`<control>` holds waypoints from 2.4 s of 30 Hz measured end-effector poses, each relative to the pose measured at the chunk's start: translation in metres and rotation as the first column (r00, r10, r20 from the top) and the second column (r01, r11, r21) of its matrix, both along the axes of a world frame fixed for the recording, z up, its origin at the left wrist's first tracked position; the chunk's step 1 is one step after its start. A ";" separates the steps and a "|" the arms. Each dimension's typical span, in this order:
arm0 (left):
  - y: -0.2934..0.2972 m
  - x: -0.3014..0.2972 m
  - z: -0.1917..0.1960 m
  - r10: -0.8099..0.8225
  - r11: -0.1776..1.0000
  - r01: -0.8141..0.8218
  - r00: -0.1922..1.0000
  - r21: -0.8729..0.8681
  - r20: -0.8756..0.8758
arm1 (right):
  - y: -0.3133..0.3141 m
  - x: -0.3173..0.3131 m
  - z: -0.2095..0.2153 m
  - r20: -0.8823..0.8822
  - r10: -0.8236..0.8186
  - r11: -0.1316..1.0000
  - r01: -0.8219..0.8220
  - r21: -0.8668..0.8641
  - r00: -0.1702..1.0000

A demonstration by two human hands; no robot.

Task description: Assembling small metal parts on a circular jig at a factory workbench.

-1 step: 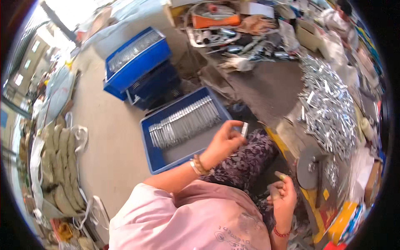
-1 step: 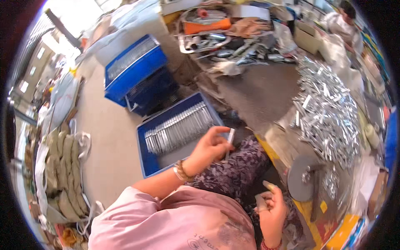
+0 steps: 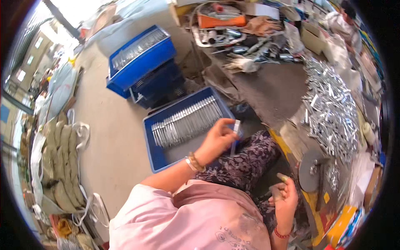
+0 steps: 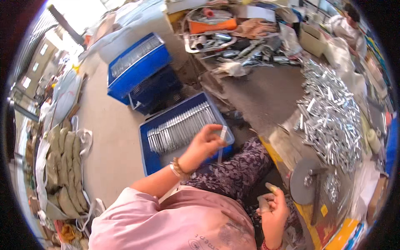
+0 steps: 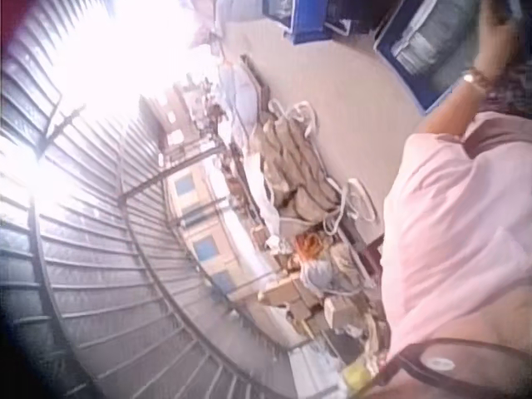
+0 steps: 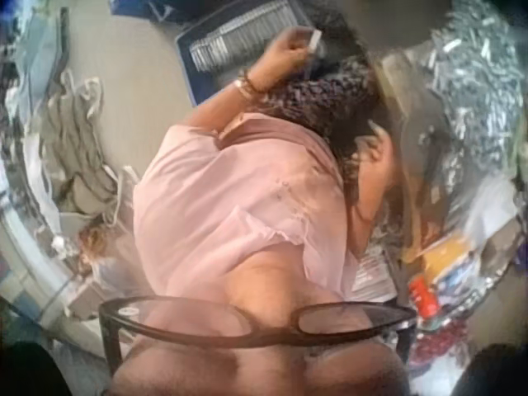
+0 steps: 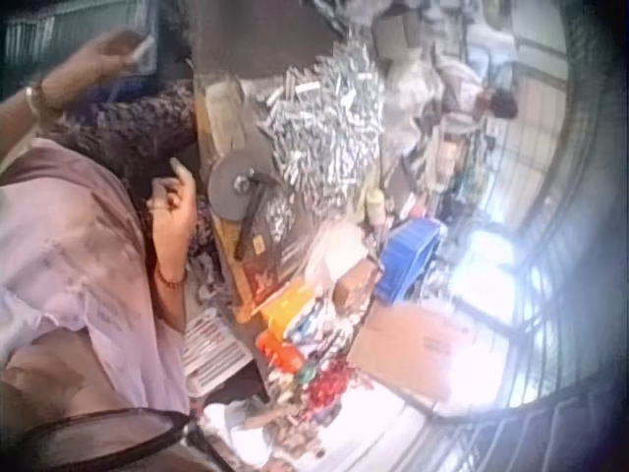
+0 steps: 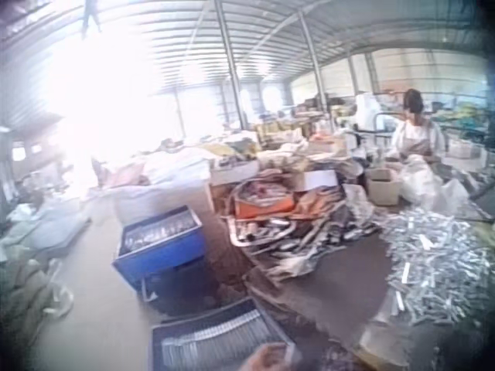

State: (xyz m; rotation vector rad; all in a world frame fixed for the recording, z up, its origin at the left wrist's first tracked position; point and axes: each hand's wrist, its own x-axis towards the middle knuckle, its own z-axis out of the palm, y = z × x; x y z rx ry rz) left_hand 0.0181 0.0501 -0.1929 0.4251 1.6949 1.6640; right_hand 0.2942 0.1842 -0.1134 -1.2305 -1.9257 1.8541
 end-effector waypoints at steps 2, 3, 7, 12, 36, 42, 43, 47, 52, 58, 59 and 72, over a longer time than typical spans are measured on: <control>-0.053 -0.047 -0.037 0.170 0.984 -0.168 0.985 -0.053 0.019 | 0.005 -0.005 -0.005 0.011 0.039 0.999 -0.039 -0.015 0.999; -0.077 -0.063 -0.043 0.268 0.940 -0.283 0.958 -0.191 -0.098 | 0.007 -0.006 -0.010 0.025 0.041 0.999 -0.040 -0.031 0.999; -0.177 -0.142 -0.099 0.433 0.773 -0.480 0.877 -0.416 -0.207 | 0.012 -0.003 -0.024 0.035 0.091 0.996 -0.091 0.011 0.995; -0.224 -0.189 -0.136 0.427 0.622 -0.500 0.862 -0.603 -0.274 | 0.013 -0.008 -0.029 0.060 0.099 0.995 -0.098 -0.011 0.993; -0.133 -0.190 -0.041 0.326 0.700 -0.659 0.636 -0.273 -0.700 | 0.012 0.003 -0.024 0.045 0.034 0.999 -0.032 -0.037 0.998; 0.006 -0.101 0.045 0.010 0.915 -0.319 0.631 -0.248 -0.776 | 0.018 -0.010 -0.022 -0.018 0.227 0.967 -0.223 0.125 0.974; 0.035 -0.081 0.051 0.015 0.979 -0.167 0.636 -0.119 -0.771 | 0.008 0.002 -0.009 -0.005 0.185 0.965 -0.181 0.188 0.983; 0.126 -0.013 0.082 -0.192 0.954 0.296 0.477 -0.049 -0.858 | 0.016 0.015 0.003 0.007 0.111 0.970 -0.110 0.219 0.994; 0.184 0.037 0.089 -0.300 0.904 0.404 0.362 -0.141 -0.882 | 0.012 0.037 0.009 0.002 0.017 0.954 -0.016 0.299 1.000; 0.205 0.052 0.074 -0.272 0.904 0.385 0.176 -0.188 -0.946 | 0.016 0.064 0.031 -0.078 -0.004 0.881 0.041 0.472 0.997; 0.204 0.053 0.077 -0.299 0.882 0.443 0.261 -0.162 -0.918 | 0.020 0.072 0.038 -0.067 -0.002 0.848 0.037 0.529 0.998; 0.168 0.059 0.074 -0.404 0.854 0.428 0.904 0.295 -0.143 | 0.205 0.143 0.017 0.310 -0.685 0.427 0.019 0.904 0.659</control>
